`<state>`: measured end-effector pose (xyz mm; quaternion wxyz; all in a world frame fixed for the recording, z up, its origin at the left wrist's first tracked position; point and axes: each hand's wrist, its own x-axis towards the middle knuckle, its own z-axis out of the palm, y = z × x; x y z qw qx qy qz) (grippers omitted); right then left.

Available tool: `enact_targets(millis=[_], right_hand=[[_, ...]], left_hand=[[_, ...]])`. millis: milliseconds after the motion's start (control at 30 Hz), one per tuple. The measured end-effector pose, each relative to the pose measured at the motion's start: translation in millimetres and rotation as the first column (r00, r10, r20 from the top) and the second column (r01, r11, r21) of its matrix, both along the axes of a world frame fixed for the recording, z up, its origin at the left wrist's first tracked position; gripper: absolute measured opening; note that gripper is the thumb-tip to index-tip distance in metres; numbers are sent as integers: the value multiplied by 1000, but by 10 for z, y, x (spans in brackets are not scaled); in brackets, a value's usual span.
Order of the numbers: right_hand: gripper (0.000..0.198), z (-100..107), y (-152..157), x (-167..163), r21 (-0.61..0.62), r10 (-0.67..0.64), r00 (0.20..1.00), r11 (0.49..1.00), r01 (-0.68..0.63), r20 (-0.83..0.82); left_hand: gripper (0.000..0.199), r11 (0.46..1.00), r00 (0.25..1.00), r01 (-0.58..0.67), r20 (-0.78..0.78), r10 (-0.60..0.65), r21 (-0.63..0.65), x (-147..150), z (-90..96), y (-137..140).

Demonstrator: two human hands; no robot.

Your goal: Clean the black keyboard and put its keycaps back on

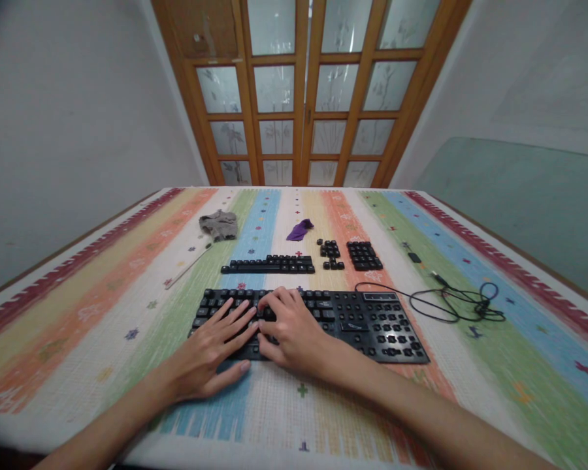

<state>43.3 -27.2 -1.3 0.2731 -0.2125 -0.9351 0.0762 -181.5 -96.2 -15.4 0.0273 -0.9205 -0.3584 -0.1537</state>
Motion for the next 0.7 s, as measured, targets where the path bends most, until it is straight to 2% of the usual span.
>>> enact_targets(millis=[167, 333, 400, 533, 700], right_hand=[[19, -5, 11, -33, -95, -61, 998, 994, 63, 19], [9, 84, 63, -42, -98, -7, 999, 995, 10, 31], [10, 134, 197, -21, -113, -32, 999, 993, 31, -8], [13, 172, 668, 24, -142, -172, 980, 977, 158, -95], [16, 124, 1173, -31, -144, -288, 957, 947, 289, 27]], left_hand=[[49, 999, 999, -30, -15, 30, 39, 50, -16, -7], [49, 997, 999, -44, 20, 43, 59, 69, -39, -9], [44, 993, 998, -56, 42, 52, 100, 90, -58, -10], [43, 986, 997, -72, 45, 66, 149, 170, -85, -16], [59, 990, 993, -119, -13, 121, 75, 240, -80, -26]])
